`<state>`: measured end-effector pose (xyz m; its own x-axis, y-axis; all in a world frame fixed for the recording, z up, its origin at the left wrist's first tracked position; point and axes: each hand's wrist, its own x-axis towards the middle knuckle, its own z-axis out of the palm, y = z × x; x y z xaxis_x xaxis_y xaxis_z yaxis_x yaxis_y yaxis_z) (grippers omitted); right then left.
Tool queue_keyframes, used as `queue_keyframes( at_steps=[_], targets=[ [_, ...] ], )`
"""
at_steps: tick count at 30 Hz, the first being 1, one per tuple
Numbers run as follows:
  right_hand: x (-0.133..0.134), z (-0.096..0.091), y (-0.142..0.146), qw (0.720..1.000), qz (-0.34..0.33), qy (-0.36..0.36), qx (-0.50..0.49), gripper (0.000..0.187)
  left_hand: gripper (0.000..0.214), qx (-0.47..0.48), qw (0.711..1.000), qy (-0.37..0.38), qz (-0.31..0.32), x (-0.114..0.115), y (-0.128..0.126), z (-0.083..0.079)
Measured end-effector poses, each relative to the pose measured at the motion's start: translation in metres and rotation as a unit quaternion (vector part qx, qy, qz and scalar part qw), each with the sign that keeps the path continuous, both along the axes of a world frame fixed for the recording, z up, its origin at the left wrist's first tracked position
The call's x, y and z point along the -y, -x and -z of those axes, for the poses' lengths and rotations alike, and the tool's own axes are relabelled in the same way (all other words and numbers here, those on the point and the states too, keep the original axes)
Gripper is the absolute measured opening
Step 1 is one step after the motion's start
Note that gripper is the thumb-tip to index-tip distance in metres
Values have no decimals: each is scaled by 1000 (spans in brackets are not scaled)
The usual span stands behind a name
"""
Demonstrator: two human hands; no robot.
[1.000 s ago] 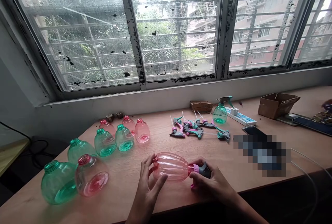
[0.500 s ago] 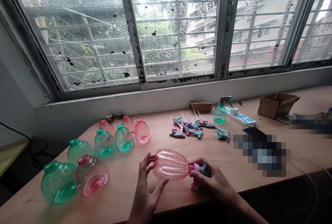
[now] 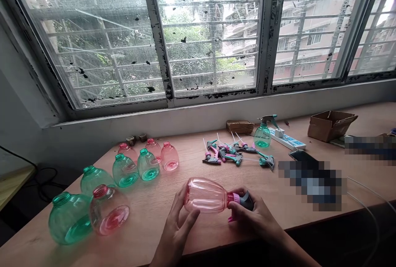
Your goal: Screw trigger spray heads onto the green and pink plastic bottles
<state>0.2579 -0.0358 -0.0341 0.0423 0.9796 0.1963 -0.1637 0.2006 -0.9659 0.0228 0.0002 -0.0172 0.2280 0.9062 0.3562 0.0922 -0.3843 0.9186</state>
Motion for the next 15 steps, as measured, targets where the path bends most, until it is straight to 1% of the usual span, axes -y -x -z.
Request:
queue_keyframes(
  at_steps=[4, 9, 12, 15],
  targets=[
    [-3, 0, 0, 999, -1, 2, -34, 39, 58, -5, 1000, -28, 8, 5, -1, 4],
    [1, -3, 2, 1000, -5, -9, -12, 36, 63, 12, 1000, -6, 0, 9, 0, -2],
    [3, -4, 2, 1000, -15, -8, 4, 36, 55, 16, 1000, 6, -4, 6, 2, -5],
    [2, -4, 1, 1000, -13, -10, 12, 35, 51, -12, 1000, 0, 1, 0, 4, -4]
  ],
)
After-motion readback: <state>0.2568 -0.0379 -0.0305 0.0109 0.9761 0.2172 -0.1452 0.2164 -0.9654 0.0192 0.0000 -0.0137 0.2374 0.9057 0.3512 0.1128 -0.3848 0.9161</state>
